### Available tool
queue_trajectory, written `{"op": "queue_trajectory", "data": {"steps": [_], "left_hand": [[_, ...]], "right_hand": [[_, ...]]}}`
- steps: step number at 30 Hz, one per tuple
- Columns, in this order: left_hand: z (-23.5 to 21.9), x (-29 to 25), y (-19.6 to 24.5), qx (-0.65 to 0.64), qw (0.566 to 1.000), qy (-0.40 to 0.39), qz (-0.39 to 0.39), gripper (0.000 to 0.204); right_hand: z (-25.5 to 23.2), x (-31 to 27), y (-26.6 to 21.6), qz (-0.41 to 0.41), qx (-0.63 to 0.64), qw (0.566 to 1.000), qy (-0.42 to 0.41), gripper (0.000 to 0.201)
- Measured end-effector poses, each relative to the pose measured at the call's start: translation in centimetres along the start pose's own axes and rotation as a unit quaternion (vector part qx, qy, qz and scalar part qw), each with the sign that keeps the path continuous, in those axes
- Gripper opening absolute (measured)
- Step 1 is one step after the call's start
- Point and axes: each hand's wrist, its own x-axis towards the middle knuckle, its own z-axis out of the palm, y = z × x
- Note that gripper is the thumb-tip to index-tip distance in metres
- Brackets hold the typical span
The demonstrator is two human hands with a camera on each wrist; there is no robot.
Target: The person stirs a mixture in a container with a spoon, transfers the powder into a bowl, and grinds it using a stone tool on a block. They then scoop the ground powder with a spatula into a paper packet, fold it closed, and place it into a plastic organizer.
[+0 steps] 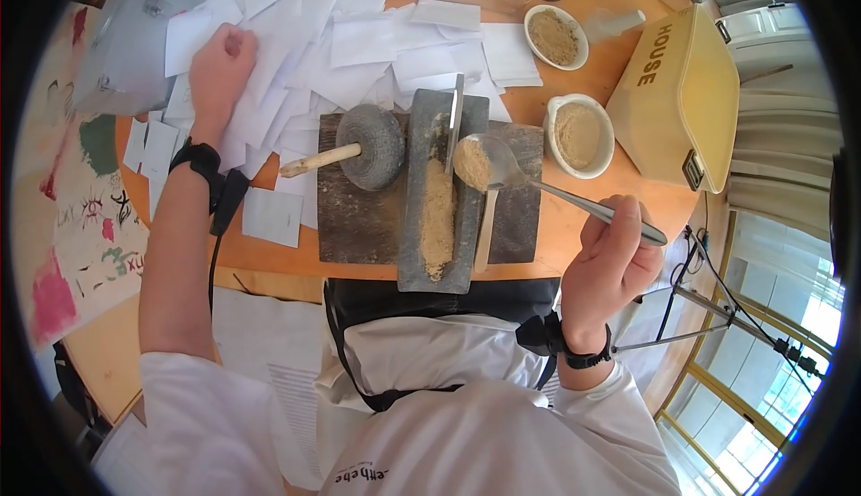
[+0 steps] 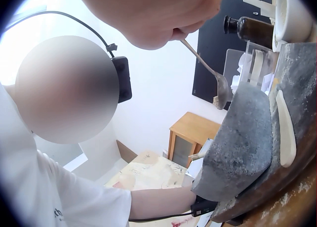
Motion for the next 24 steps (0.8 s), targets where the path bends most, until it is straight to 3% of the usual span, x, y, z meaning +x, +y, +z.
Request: {"op": "queue_trajectory", "data": {"steps": [4,6,8,12,14,15,17,24], "left_hand": [[0.0,0.0,0.0,-0.004,1.0,-0.005,-0.002,0.028],[0.3,-0.1,-0.1,-0.01,0.998,0.038,0.038,0.026],[0.3,-0.1,-0.2,-0.01,0.999,0.037,0.039,0.026],[0.3,-0.1,-0.3,-0.011,0.998,0.036,0.043,0.026],[0.3,-0.2,-0.3,-0.012,0.999,0.033,0.04,0.026],[0.3,-0.2,-0.3,-0.014,0.999,0.031,0.038,0.026],[0.3,-0.2,-0.2,-0.013,0.999,0.03,0.032,0.026],[0.4,-0.2,-0.3,-0.008,0.999,0.038,0.032,0.025]], "right_hand": [[1.0,-0.4,-0.3,-0.038,-0.059,0.997,-0.007,0.04],[0.9,-0.7,-0.2,-0.044,-0.079,0.996,-0.015,0.039],[0.5,-0.9,0.2,-0.134,-0.158,0.976,-0.069,0.035],[0.8,-1.0,-0.1,-0.198,-0.218,0.95,-0.106,0.032],[1.2,-0.6,0.1,-0.346,-0.201,0.902,-0.162,0.031],[1.3,-0.5,0.1,-0.345,-0.201,0.902,-0.163,0.031],[1.5,-0.2,0.1,-0.442,-0.2,0.845,-0.225,0.031],[1.2,0.2,0.3,-0.527,-0.22,0.777,-0.263,0.031]]}}
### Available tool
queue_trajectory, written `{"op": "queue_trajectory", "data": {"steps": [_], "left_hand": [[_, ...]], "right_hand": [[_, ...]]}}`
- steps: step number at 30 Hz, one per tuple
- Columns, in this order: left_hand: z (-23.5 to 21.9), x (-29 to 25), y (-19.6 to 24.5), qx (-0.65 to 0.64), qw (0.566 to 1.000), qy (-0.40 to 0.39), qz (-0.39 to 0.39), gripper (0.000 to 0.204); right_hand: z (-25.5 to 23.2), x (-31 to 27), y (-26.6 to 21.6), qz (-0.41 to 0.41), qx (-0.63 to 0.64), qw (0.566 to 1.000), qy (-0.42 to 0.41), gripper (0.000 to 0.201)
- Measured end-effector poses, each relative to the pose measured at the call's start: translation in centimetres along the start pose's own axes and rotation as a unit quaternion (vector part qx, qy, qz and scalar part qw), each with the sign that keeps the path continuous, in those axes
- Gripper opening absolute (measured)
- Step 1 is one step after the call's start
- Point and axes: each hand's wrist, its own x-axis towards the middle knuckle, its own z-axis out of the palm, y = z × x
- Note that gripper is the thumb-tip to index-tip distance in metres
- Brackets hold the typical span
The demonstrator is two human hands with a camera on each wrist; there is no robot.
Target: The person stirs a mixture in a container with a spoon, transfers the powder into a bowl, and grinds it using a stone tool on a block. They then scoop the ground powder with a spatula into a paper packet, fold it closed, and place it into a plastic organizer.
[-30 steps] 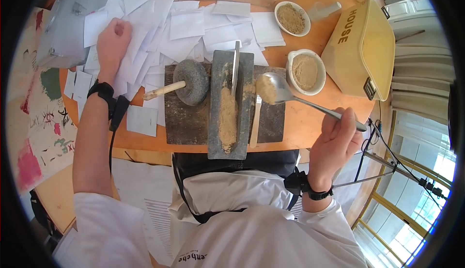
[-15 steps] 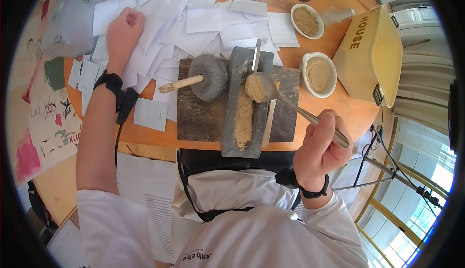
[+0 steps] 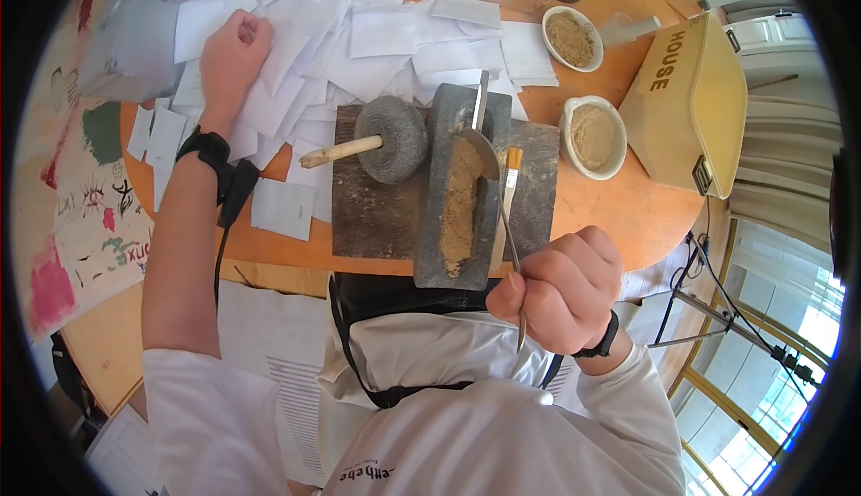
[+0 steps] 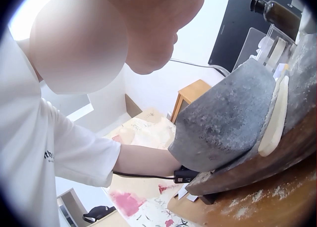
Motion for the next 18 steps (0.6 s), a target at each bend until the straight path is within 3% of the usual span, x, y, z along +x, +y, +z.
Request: {"op": "queue_trajectory", "data": {"steps": [7,10,12,13,15,16,18], "left_hand": [[-0.1,0.1,0.0,-0.008,1.0,0.003,0.008,0.025],[-0.3,0.2,0.1,0.001,0.999,-0.035,-0.029,0.026],[-0.2,0.2,0.1,0.0,0.999,-0.032,-0.03,0.026],[-0.2,0.2,0.1,-0.001,0.999,-0.032,-0.03,0.026],[-0.3,0.2,0.1,0.013,0.999,-0.038,-0.03,0.027],[-0.3,0.3,0.1,0.011,0.999,-0.037,-0.03,0.027],[-0.3,0.3,0.0,0.023,0.998,-0.039,-0.033,0.028]], "right_hand": [[-0.6,-0.2,0.3,-0.032,0.001,0.999,0.021,0.028],[-1.3,-0.8,0.9,-0.043,0.015,0.999,0.027,0.028],[-1.3,-1.6,1.3,0.058,0.036,0.986,0.151,0.029],[-1.5,-2.0,1.5,0.057,0.036,0.986,0.15,0.029],[-2.2,-3.3,2.1,0.236,-0.03,0.95,0.204,0.034],[-2.3,-3.9,2.6,0.235,-0.031,0.95,0.204,0.034],[-2.6,-5.3,3.8,0.316,-0.088,0.922,0.208,0.034]]}}
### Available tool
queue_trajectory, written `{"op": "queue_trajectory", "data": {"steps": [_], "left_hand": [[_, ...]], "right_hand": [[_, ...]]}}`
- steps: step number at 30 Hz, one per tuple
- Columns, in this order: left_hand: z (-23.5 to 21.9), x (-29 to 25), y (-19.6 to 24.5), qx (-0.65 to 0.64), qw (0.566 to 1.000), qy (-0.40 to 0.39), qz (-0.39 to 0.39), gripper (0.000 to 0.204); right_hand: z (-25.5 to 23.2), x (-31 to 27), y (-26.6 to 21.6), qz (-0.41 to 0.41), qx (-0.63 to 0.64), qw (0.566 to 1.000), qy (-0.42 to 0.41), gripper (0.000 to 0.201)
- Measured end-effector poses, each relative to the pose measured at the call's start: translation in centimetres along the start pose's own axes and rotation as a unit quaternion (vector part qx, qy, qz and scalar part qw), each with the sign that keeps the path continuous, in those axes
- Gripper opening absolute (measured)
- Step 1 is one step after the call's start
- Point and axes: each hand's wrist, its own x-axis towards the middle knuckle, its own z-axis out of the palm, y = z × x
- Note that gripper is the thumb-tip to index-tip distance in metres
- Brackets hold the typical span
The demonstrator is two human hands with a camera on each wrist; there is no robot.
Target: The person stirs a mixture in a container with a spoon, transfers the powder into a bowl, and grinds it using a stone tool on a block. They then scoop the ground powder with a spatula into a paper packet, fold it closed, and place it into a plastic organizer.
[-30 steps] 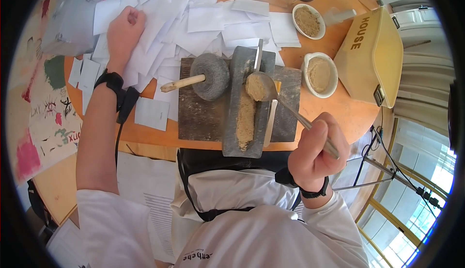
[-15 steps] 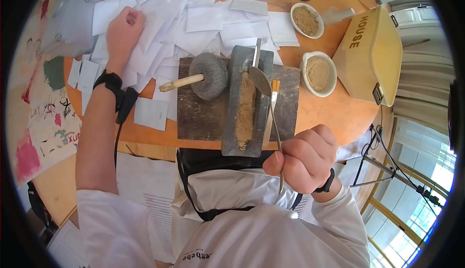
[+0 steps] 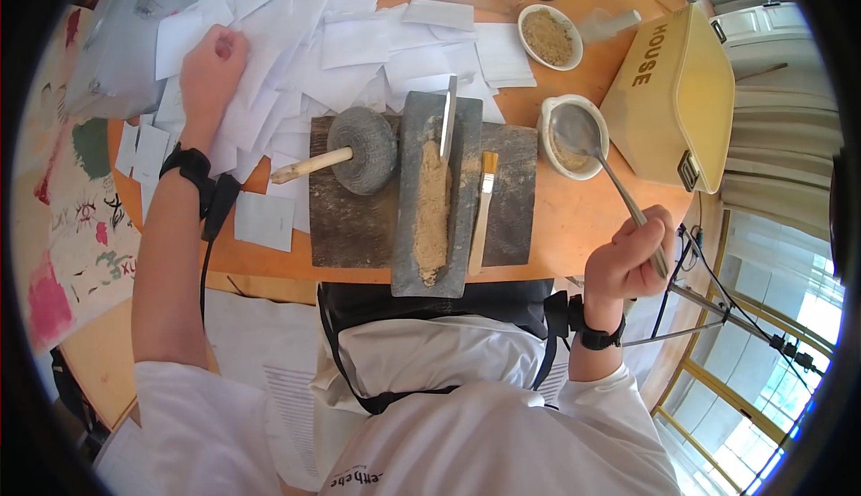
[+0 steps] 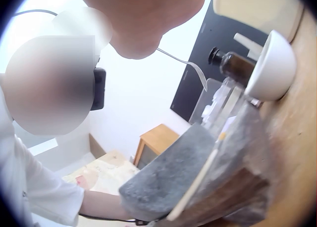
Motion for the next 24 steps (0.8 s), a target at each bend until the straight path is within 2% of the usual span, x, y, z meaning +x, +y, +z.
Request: {"op": "queue_trajectory", "data": {"steps": [5,8,12,22,24], "left_hand": [[0.1,0.0,0.0,-0.001,1.0,0.001,0.008,0.029],[0.1,0.1,-0.2,0.004,1.0,-0.007,-0.002,0.03],[0.2,0.2,-0.3,-0.004,1.0,0.001,0.007,0.029],[0.2,0.2,-0.5,-0.014,1.0,0.002,0.016,0.029],[0.3,0.2,-0.6,-0.008,1.0,0.004,0.016,0.029]], "right_hand": [[-1.4,-0.8,4.6,-0.003,-0.084,0.996,-0.023,0.031],[-1.4,-0.2,4.9,-0.1,-0.145,0.983,-0.056,0.028],[-0.7,0.3,5.9,-0.151,-0.145,0.975,-0.075,0.027],[0.1,0.3,7.5,-0.131,-0.124,0.979,-0.096,0.025],[0.3,-0.2,7.5,-0.042,-0.122,0.988,-0.082,0.027]]}}
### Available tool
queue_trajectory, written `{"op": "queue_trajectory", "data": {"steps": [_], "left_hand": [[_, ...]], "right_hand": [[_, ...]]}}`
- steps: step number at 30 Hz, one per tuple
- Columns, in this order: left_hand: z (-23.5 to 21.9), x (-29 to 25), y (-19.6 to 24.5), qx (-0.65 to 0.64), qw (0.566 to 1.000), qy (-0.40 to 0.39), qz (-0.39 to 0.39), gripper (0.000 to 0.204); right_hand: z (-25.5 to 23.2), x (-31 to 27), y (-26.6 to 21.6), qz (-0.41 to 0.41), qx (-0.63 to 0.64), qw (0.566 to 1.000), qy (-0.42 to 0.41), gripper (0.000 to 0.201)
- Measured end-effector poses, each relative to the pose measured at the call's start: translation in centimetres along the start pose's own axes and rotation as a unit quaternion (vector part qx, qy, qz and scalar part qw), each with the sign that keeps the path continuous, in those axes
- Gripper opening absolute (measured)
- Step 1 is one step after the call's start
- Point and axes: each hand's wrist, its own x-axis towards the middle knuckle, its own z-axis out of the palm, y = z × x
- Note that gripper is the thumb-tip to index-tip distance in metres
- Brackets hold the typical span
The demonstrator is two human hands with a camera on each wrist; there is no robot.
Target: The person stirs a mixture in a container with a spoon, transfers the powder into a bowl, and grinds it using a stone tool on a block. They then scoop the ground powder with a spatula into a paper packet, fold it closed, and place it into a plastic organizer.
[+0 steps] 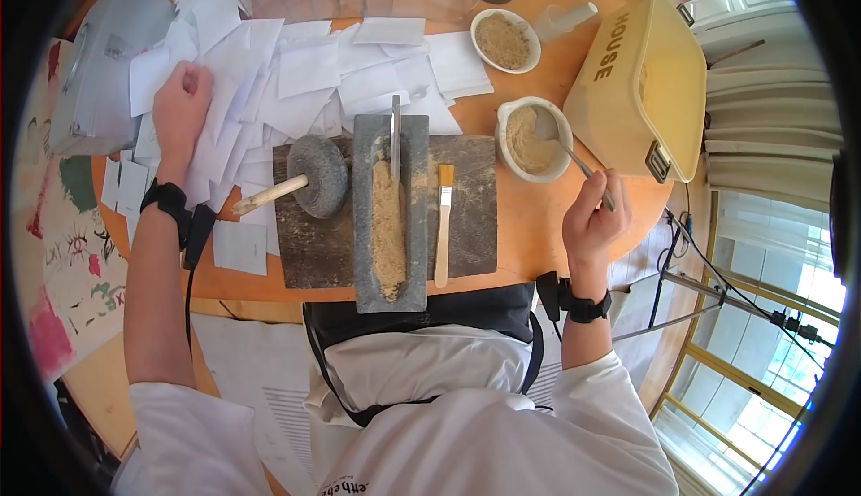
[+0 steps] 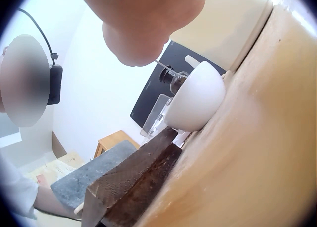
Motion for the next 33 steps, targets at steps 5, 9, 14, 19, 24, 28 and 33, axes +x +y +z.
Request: {"op": "queue_trajectory", "data": {"steps": [5,9,14,19,24,28,33], "left_hand": [[-0.1,0.0,0.1,0.008,1.0,-0.003,-0.007,0.03],[-0.1,0.1,0.2,0.012,1.0,-0.01,-0.012,0.03],[-0.1,0.1,0.1,0.013,1.0,-0.009,-0.011,0.03],[-0.1,0.1,0.1,0.013,1.0,-0.009,-0.011,0.03],[-0.1,-0.1,0.3,0.005,1.0,-0.004,-0.014,0.031],[-0.2,-0.1,0.5,0.004,1.0,-0.009,-0.024,0.031],[0.0,-0.3,0.6,-0.01,1.0,0.02,-0.003,0.028]], "right_hand": [[0.2,-0.1,-1.3,0.219,0.136,0.965,0.054,0.036],[0.2,0.0,-1.3,0.324,0.197,0.917,0.126,0.043],[-0.8,-0.3,-1.1,0.346,0.276,0.885,0.144,0.043],[-2.1,0.0,-2.4,0.345,0.332,0.864,0.155,0.042],[-3.1,1.4,-6.2,0.287,0.398,0.861,0.132,0.042],[-2.9,1.9,-9.0,0.257,0.431,0.861,0.077,0.041],[-2.2,1.7,-11.8,0.262,0.39,0.883,0.003,0.037]]}}
